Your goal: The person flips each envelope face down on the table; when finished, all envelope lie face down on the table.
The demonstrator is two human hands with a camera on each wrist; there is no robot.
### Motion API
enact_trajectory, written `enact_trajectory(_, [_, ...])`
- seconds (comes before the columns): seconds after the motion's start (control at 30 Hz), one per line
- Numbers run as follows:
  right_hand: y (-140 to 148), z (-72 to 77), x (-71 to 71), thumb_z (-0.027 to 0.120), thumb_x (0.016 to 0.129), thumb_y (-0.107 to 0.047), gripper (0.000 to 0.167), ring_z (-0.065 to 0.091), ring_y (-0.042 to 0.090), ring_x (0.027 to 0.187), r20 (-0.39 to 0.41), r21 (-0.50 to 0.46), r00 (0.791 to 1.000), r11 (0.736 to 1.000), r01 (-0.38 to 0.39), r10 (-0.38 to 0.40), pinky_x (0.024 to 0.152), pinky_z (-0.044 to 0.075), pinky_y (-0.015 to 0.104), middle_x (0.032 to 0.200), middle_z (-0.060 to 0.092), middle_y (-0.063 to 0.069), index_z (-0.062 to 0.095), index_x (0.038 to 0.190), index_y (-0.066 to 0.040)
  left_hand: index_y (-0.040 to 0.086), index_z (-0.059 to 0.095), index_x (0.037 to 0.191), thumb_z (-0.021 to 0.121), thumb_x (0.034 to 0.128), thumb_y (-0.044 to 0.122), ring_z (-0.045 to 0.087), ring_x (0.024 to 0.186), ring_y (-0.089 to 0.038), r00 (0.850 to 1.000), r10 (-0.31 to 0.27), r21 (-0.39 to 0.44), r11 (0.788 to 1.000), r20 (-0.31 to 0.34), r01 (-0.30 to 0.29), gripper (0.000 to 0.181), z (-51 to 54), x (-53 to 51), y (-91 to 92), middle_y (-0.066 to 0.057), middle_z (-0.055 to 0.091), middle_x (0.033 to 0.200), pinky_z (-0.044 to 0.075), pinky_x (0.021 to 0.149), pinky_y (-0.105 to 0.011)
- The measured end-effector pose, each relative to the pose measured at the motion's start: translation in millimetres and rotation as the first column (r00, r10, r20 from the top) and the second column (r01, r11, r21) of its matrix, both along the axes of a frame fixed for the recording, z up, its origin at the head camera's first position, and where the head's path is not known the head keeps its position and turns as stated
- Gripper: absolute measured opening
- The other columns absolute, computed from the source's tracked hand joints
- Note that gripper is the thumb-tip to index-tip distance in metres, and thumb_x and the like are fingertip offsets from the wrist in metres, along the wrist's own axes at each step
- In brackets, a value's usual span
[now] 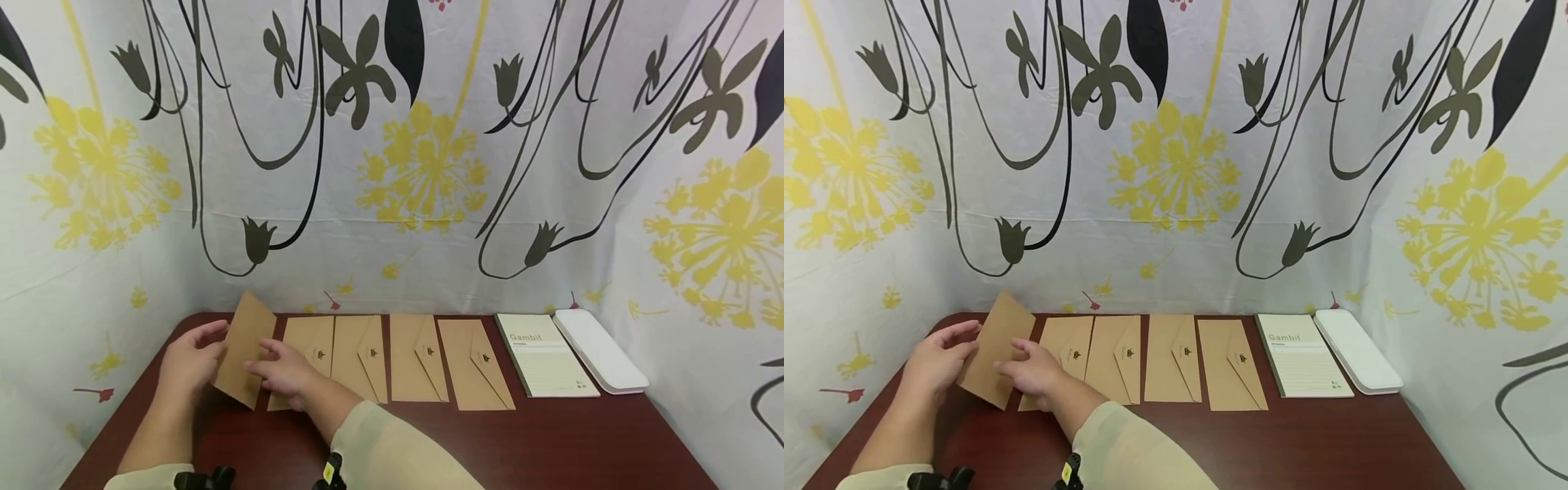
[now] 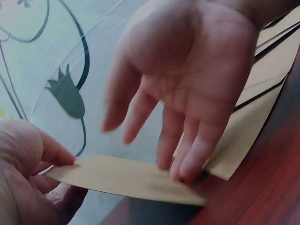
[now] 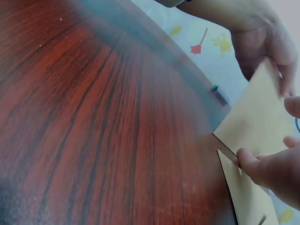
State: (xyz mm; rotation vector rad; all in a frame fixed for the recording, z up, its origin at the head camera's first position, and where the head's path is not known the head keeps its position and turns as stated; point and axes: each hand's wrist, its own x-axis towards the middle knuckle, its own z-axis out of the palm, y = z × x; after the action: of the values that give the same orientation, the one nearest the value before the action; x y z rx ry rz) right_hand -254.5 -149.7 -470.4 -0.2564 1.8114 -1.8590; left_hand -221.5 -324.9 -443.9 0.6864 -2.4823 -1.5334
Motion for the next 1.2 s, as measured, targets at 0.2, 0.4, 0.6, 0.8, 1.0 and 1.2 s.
enact_trajectory(0.2, [4.9, -3.7, -3.0, 0.076, 0.099, -0.018, 0.061, 0.066, 0.024, 0.121, 0.010, -0.008, 1.000, 1.000, 0.001, -0.001, 0.110, 0.056, 0.051, 0.150, 0.059, 0.017, 0.055, 0.155, -0.015, 0.005, 0.057, 0.153, 0.053, 0.1022, 0.020, 0.047, 0.145, -0.045, 0.998, -0.002, -0.141, 0.990, 0.069, 0.012, 0.053, -15.2, -3.2, -20.5, -0.027, 0.052, 0.160, 0.045, 0.108, -0.057])
enact_trajectory(0.4, [6.8, -4.7, -4.0, 0.077, 0.098, -0.018, 0.060, 0.066, 0.021, 0.115, 0.014, -0.014, 1.000, 1.000, 0.009, -0.009, 0.107, 0.058, 0.049, 0.139, 0.065, 0.012, 0.056, 0.155, -0.014, 0.000, 0.047, 0.158, 0.042, 0.1089, 0.034, 0.032, 0.152, -0.057, 0.978, -0.115, -0.181, 0.973, 0.174, 0.146, 0.060, -28.8, -6.4, -29.8, -0.035, 0.036, 0.165, 0.031, 0.121, -0.070])
enact_trajectory(0.6, [10.5, -5.0, -3.4, 0.077, 0.098, -0.019, 0.055, 0.067, 0.026, 0.124, 0.014, -0.039, 0.999, 0.999, 0.031, -0.030, 0.109, 0.057, 0.051, 0.144, 0.064, 0.013, 0.059, 0.151, -0.016, -0.001, 0.042, 0.160, 0.039, 0.1084, 0.038, 0.035, 0.149, -0.059, 0.962, -0.159, -0.196, 0.959, 0.223, 0.204, 0.064, -30.6, -7.6, -29.1, -0.037, 0.033, 0.166, 0.035, 0.119, -0.071])
enact_trajectory(0.8, [36.8, -12.2, -8.6, 0.073, 0.101, -0.019, 0.050, 0.067, 0.033, 0.128, -0.039, -0.114, 0.999, 0.993, 0.011, -0.016, 0.105, 0.060, 0.051, 0.152, 0.060, 0.018, 0.060, 0.150, -0.015, 0.004, 0.043, 0.161, 0.042, 0.1102, 0.036, 0.036, 0.152, -0.052, 0.990, -0.093, -0.158, 0.981, 0.104, 0.109, 0.060, -29.1, -11.3, -12.6, -0.030, 0.039, 0.167, 0.035, 0.120, -0.066])
enact_trajectory(1.0, [67.9, -17.9, -21.3, 0.070, 0.103, -0.021, 0.053, 0.066, 0.032, 0.131, -0.093, -0.117, 0.994, 0.992, 0.052, -0.063, 0.105, 0.061, 0.045, 0.154, 0.058, 0.020, 0.056, 0.153, -0.013, 0.007, 0.048, 0.160, 0.045, 0.1112, 0.039, 0.038, 0.156, -0.044, 0.997, -0.072, -0.066, 0.995, 0.012, 0.073, 0.058, -27.1, -23.0, 16.6, -0.023, 0.045, 0.166, 0.033, 0.125, -0.061])
enact_trajectory(1.2, [90.5, -19.1, -27.4, 0.066, 0.105, -0.020, 0.058, 0.059, 0.039, 0.140, -0.094, -0.166, 0.991, 0.983, 0.081, -0.098, 0.112, 0.057, 0.046, 0.158, 0.052, 0.025, 0.048, 0.158, -0.006, 0.007, 0.049, 0.158, 0.046, 0.1114, 0.034, 0.040, 0.154, -0.044, 0.990, -0.139, -0.007, 0.990, -0.005, 0.139, 0.054, -24.4, -32.3, 52.5, -0.023, 0.045, 0.166, 0.035, 0.126, -0.060])
